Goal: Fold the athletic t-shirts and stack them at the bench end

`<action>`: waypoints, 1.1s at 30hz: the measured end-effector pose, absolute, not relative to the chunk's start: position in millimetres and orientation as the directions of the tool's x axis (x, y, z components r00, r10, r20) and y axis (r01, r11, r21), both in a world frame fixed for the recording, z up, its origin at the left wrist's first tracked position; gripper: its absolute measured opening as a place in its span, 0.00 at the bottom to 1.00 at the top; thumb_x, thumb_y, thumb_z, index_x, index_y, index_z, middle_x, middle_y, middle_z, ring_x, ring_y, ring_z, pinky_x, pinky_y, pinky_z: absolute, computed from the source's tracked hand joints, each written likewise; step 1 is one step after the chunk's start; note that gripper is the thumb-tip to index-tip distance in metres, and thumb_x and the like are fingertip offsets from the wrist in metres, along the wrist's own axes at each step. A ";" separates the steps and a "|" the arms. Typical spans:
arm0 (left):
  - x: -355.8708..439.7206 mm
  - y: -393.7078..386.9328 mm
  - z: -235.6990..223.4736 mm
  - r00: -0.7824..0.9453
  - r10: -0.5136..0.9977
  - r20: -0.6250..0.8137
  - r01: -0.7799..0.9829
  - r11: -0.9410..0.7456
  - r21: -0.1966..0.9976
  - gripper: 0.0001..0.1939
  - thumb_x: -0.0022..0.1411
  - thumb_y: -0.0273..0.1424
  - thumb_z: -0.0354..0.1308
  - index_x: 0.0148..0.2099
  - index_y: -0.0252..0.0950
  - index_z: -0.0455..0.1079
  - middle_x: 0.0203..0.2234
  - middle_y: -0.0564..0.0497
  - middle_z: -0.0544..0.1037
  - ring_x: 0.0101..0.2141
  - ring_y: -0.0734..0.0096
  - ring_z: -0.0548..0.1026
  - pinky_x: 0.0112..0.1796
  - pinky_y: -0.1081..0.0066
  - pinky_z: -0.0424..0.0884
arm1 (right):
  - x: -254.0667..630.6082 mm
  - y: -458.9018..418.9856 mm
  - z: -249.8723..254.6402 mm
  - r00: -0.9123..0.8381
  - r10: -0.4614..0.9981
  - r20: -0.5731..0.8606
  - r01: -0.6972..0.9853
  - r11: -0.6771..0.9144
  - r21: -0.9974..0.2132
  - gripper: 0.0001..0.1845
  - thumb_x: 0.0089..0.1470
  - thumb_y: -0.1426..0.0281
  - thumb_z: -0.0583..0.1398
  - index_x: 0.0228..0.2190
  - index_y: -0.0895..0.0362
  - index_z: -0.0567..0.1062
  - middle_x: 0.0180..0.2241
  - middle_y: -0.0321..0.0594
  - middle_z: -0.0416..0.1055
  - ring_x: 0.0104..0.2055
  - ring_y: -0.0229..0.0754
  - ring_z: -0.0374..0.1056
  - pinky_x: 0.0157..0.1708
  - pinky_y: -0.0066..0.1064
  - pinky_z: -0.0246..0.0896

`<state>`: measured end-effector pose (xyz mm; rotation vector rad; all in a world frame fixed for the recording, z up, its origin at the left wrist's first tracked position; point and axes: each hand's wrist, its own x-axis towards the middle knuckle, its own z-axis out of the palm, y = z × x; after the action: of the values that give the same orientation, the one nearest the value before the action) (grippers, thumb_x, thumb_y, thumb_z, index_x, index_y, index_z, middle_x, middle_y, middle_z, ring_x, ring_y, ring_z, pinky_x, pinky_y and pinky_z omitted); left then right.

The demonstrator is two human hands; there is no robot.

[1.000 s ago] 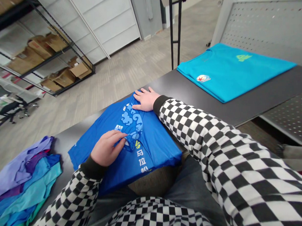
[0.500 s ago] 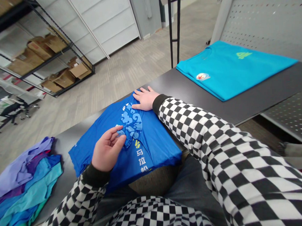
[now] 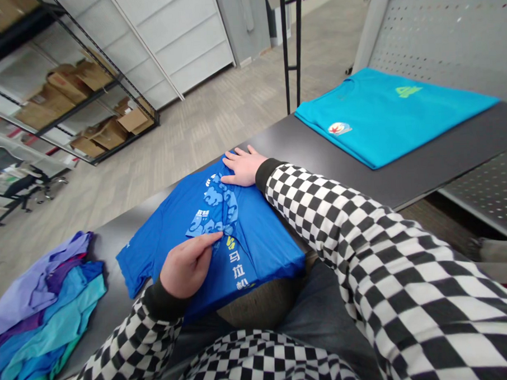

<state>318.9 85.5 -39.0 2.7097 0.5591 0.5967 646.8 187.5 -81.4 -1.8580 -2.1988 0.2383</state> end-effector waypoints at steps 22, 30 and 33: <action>340.7 81.0 -49.9 0.618 0.757 0.213 0.604 -0.630 0.489 0.25 0.71 0.31 0.66 0.68 0.36 0.75 0.43 0.46 0.84 0.39 0.62 0.81 0.45 0.61 0.80 | 646.9 186.7 -81.0 -0.158 0.983 0.090 0.939 0.178 -0.295 0.51 0.71 0.38 0.50 0.78 0.59 0.61 0.81 0.54 0.50 0.82 0.75 0.45 0.77 0.77 0.36; 339.2 96.7 -31.0 0.522 0.795 0.308 0.596 -0.599 0.535 0.16 0.76 0.35 0.60 0.59 0.37 0.83 0.34 0.50 0.85 0.32 0.68 0.81 0.37 0.69 0.79 | 645.5 185.9 -78.7 -0.154 0.984 0.084 0.943 0.172 -0.285 0.49 0.71 0.39 0.50 0.78 0.57 0.61 0.81 0.52 0.49 0.82 0.73 0.45 0.78 0.74 0.36; 332.3 97.4 -24.9 0.615 0.703 0.356 0.628 -0.710 0.319 0.19 0.78 0.35 0.57 0.63 0.40 0.82 0.47 0.44 0.89 0.44 0.59 0.87 0.47 0.65 0.81 | 645.9 186.6 -78.9 -0.150 0.986 0.074 0.943 0.166 -0.288 0.49 0.71 0.39 0.50 0.78 0.57 0.61 0.82 0.52 0.49 0.82 0.73 0.45 0.78 0.75 0.35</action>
<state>332.3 97.4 -24.9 2.6748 1.1111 0.6955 645.9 186.6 -78.9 -1.8673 -2.1980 0.2525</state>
